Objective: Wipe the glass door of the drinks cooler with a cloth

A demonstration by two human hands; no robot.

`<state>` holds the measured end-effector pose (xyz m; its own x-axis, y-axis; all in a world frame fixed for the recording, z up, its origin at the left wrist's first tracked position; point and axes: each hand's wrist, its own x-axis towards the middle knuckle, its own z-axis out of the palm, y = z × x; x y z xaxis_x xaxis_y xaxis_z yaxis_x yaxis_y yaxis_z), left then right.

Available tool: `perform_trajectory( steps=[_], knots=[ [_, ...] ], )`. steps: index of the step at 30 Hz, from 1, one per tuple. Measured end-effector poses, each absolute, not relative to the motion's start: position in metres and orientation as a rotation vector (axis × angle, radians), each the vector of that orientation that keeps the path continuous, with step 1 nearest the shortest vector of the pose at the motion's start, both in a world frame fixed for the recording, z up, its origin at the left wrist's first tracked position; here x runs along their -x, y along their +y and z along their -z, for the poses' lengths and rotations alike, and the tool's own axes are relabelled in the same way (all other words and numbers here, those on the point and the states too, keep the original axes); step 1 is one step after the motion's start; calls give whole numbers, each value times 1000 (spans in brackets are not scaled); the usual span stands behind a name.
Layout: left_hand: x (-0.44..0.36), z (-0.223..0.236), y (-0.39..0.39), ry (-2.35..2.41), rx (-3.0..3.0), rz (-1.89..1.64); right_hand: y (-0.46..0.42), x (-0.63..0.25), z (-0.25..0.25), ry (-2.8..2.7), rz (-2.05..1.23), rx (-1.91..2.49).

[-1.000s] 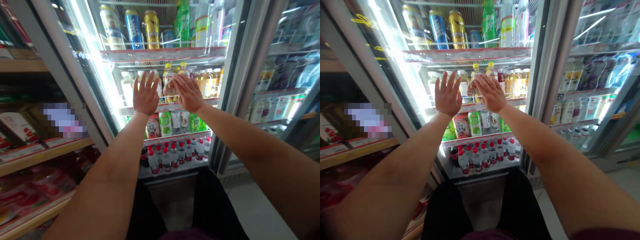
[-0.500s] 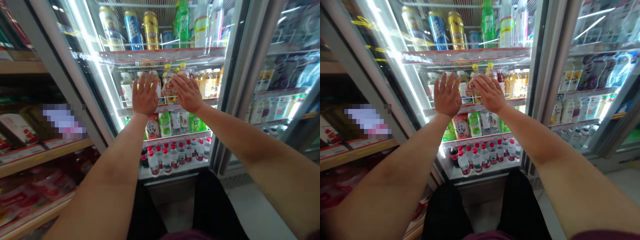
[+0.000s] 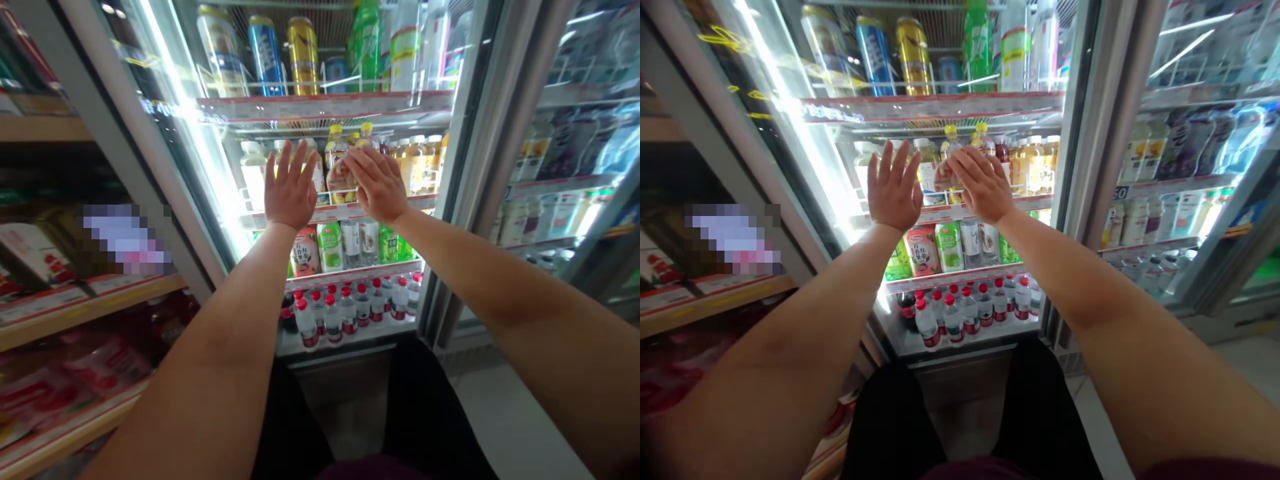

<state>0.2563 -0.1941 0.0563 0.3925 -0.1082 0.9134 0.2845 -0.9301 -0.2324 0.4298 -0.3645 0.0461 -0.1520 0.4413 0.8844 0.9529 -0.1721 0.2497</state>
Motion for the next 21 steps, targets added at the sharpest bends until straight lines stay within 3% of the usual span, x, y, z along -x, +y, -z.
perform_trajectory(
  steps=[21],
  knots=[
    [-252, -59, -204, -195, 2389, 1535, -352, -423, -54, -1538, 1306, 1549]
  ],
)
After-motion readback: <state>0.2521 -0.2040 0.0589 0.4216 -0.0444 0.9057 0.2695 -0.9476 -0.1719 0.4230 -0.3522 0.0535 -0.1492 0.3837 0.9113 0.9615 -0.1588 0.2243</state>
